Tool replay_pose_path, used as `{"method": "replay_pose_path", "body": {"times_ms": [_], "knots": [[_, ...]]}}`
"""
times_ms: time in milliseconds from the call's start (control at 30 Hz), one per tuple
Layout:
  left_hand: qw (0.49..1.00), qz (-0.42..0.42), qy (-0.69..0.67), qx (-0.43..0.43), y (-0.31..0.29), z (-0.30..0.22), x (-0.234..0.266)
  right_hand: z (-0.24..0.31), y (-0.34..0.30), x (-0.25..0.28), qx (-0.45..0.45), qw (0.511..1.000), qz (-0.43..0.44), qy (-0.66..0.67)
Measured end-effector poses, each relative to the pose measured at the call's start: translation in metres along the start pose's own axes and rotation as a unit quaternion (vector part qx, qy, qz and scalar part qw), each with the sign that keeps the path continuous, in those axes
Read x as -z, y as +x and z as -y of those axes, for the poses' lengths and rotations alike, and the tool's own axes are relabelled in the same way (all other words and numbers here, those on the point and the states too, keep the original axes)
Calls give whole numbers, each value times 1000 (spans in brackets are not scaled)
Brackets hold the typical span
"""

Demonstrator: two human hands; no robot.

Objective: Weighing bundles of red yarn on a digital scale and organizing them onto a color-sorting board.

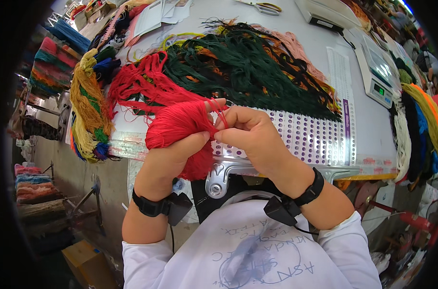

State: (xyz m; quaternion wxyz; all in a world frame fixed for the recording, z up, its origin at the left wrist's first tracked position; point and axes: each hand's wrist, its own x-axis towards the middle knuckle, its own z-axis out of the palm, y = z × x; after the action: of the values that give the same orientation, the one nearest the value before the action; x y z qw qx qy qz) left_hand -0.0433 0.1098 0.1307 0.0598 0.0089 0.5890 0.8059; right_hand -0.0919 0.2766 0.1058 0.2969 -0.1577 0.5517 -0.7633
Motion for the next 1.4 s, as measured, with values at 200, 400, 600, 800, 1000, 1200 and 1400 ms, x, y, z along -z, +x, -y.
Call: {"method": "replay_pose_path", "body": {"times_ms": [200, 400, 600, 800, 1000, 1200, 1400], "knots": [[999, 5, -32, -2, -3, -8, 6, 3, 3, -6, -38, 986, 35, 159], [990, 32, -137, 14, -4, -13, 21, 13, 8, -10, -78, 993, 84, 28], [972, 199, -79, 95, -58, -36, 122, 35, 21, 69, -2, 968, -10, 251], [912, -91, -328, -227, -188, -90, 316, 52, -13, 209, 2, 911, -152, 384], [948, -83, -199, -236, -309, -151, 489, 103, -115, 335, 37, 900, -374, 222], [913, -150, -237, -298, -192, -111, 483, 191, -198, 349, 115, 866, -481, 79], [906, -197, -294, -233, -11, -17, 313, 263, -206, 325, 104, 885, -440, -110]]}}
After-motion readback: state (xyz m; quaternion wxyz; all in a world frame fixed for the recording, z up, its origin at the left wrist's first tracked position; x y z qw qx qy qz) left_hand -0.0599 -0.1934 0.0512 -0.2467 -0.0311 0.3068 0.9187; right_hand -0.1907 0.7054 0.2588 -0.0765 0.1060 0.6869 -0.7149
